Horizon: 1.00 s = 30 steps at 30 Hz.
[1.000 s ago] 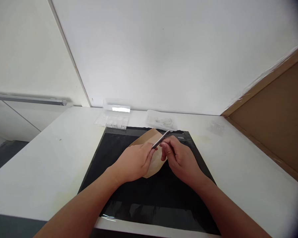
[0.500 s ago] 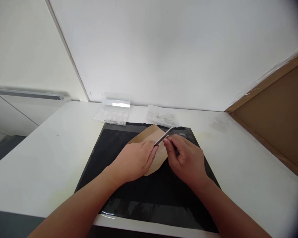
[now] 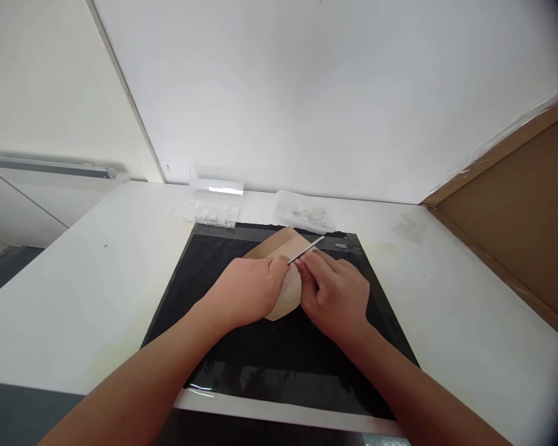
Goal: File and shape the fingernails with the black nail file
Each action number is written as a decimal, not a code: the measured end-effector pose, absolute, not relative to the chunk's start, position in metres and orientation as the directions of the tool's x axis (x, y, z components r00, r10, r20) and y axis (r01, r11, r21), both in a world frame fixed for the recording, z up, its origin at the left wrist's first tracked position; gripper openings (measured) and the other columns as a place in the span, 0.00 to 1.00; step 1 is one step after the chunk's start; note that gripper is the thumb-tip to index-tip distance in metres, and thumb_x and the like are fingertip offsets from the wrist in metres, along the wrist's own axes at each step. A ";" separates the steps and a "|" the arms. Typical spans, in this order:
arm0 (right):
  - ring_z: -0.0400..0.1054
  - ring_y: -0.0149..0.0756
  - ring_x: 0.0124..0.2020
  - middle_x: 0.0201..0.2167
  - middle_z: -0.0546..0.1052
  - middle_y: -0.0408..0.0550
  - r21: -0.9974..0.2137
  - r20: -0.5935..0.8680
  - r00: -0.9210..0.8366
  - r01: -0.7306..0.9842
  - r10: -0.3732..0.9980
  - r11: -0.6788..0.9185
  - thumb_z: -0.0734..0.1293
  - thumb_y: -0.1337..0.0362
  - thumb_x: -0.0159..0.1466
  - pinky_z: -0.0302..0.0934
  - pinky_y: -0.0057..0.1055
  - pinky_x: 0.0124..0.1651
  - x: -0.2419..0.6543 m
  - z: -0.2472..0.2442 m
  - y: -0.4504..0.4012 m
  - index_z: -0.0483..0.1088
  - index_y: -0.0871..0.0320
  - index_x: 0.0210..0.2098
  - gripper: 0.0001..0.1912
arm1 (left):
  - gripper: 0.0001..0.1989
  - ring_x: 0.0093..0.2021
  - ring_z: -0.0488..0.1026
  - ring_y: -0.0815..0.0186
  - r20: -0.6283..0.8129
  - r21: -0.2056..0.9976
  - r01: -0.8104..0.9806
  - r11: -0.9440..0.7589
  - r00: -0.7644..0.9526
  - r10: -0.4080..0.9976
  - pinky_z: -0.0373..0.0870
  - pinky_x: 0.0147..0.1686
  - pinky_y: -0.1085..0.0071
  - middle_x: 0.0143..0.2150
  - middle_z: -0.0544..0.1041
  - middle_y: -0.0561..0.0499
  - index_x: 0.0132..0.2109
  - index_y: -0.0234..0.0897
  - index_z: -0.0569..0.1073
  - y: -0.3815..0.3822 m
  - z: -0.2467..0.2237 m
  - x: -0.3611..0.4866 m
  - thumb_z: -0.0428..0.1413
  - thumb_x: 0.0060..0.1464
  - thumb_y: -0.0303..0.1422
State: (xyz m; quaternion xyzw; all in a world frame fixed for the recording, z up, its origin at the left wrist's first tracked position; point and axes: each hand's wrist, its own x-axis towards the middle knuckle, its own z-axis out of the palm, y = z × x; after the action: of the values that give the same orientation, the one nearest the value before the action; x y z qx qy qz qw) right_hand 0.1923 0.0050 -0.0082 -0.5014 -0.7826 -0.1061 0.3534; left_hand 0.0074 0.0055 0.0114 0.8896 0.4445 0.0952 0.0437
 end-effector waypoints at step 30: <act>0.73 0.40 0.35 0.34 0.78 0.47 -0.660 0.499 0.057 0.672 0.864 0.337 0.56 0.52 0.75 0.63 0.35 0.39 0.213 -0.007 0.021 0.73 0.54 0.48 0.18 | 0.14 0.29 0.75 0.60 0.238 0.408 0.798 -0.443 0.376 0.896 0.55 0.26 0.69 0.32 0.77 0.52 0.53 0.38 0.65 0.015 0.010 -0.001 0.39 0.74 0.38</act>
State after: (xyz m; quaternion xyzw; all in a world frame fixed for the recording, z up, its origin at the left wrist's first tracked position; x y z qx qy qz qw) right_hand 0.2129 0.0210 -0.0065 -0.5662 -0.6783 0.1056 0.4562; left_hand -0.0008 0.0146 0.0100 0.8217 0.5153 0.2157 0.1131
